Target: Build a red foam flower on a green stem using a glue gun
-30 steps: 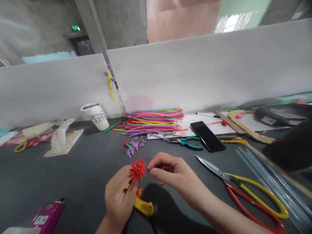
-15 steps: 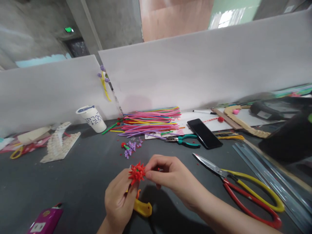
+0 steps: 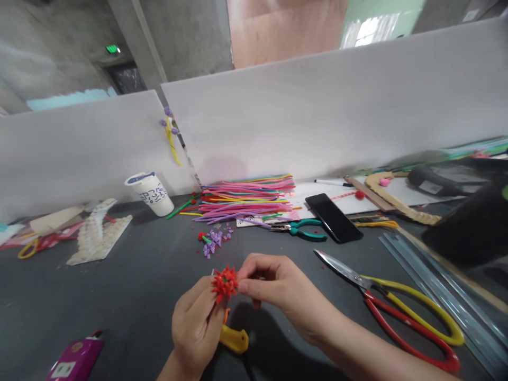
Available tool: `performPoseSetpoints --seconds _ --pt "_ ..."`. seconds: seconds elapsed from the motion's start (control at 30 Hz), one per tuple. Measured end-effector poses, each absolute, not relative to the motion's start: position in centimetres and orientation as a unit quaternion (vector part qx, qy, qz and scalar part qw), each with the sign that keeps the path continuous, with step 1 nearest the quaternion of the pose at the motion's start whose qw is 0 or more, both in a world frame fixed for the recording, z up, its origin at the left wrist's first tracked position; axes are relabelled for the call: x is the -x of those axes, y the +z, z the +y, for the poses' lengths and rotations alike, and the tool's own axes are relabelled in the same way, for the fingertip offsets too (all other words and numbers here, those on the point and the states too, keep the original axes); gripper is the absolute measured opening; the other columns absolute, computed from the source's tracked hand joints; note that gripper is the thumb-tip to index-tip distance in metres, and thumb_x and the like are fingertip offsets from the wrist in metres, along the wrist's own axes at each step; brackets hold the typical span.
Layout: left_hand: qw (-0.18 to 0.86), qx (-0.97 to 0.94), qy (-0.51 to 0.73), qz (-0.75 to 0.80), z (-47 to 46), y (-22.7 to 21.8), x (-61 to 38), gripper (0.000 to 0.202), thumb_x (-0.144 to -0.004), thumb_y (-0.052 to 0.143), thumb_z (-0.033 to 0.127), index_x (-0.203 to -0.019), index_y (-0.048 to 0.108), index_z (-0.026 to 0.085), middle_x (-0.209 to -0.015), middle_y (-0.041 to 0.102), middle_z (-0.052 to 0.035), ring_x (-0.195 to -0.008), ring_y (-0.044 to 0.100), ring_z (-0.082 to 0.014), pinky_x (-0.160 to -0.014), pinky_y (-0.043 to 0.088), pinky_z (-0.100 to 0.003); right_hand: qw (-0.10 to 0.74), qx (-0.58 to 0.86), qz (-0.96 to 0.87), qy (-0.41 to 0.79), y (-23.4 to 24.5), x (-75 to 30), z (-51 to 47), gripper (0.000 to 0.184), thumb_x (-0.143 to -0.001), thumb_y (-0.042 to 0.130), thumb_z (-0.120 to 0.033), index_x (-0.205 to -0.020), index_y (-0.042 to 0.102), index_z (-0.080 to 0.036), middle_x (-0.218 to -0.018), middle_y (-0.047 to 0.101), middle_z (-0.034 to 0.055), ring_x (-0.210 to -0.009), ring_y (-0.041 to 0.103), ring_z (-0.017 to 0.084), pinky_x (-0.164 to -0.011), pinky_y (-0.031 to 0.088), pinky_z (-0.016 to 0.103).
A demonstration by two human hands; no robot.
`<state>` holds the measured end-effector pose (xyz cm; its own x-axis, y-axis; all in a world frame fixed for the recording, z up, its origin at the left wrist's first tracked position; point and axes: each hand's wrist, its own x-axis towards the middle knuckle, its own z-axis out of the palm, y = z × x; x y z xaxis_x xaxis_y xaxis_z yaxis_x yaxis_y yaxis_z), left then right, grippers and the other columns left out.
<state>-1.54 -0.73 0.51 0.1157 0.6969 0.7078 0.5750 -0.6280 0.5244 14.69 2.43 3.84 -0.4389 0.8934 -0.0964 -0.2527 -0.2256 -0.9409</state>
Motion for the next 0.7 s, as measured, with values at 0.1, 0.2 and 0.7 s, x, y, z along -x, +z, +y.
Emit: performPoseSetpoints --seconds 0.1,0.2,0.7 --pt "0.031 -0.768 0.510 0.385 -0.36 0.05 1.85 0.038 -0.077 0.052 -0.006 -0.098 0.070 0.020 -0.079 0.071 -0.0052 -0.063 0.062 -0.0144 -0.058 0.051 -0.022 0.403 0.342 -0.470 0.707 3.84 -14.75 2.42 0.027 -0.061 0.078 -0.038 -0.062 0.063 -0.015 -0.063 0.054 -0.0030 -0.059 0.046 0.010 -0.053 0.038 0.022" --pt "0.009 -0.779 0.516 0.357 -0.11 -0.20 1.97 0.032 -0.078 0.052 -0.007 -0.095 0.068 0.015 -0.079 0.070 -0.0065 -0.065 0.061 -0.0133 -0.059 0.051 -0.021 0.401 0.344 -0.472 0.706 3.82 -14.77 2.46 0.030 -0.060 0.079 -0.041 -0.062 0.063 -0.015 -0.063 0.054 -0.0029 -0.059 0.046 0.010 -0.054 0.038 0.023" --pt "0.013 -0.792 0.501 0.349 0.01 -0.04 1.90 0.029 -0.080 0.050 -0.007 -0.093 0.065 0.014 -0.078 0.067 -0.0050 -0.068 0.060 -0.0117 -0.062 0.050 -0.020 0.405 0.341 -0.479 0.700 3.64 -14.77 2.57 0.015 -0.065 0.071 -0.028 -0.063 0.064 -0.015 -0.065 0.055 -0.0017 -0.061 0.046 0.011 -0.054 0.038 0.023"
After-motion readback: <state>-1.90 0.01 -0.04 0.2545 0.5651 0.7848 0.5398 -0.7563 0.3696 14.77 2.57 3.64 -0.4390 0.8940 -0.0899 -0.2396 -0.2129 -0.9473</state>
